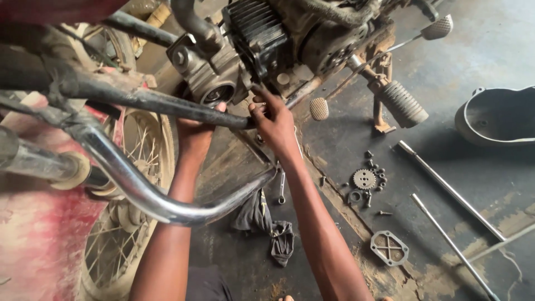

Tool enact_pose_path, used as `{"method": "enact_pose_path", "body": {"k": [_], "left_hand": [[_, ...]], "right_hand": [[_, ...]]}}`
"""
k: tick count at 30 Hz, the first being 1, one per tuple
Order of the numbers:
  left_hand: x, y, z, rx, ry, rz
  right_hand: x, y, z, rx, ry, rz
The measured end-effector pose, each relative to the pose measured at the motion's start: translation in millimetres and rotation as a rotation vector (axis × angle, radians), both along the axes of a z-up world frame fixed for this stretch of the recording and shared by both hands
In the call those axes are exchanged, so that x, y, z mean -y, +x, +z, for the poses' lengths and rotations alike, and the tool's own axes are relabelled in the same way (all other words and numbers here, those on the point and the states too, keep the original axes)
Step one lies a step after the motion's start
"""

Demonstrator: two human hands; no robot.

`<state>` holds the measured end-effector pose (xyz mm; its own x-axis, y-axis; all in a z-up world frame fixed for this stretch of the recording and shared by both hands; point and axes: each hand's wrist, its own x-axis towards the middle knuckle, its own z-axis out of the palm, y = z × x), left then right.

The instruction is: The recorder disassembles a motorcycle engine cylinder head and uses tools to remove components while another person assists.

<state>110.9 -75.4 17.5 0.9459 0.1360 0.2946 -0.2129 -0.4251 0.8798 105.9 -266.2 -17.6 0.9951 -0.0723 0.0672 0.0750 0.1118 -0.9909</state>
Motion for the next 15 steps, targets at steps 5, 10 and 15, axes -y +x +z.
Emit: {"method": "enact_pose_path", "body": {"k": [5,10,15], "left_hand": [[4,-4,10,-0.037,0.028,-0.006],[3,0,6,-0.065,0.077,0.006],[-5,6,-4,-0.04,0.094,0.027]], "right_hand": [[-6,7,-5,-0.078,0.279,0.126],[-1,11,-4,-0.109,0.349,0.206],[0,9,8,-0.159,0.31,0.186]]}}
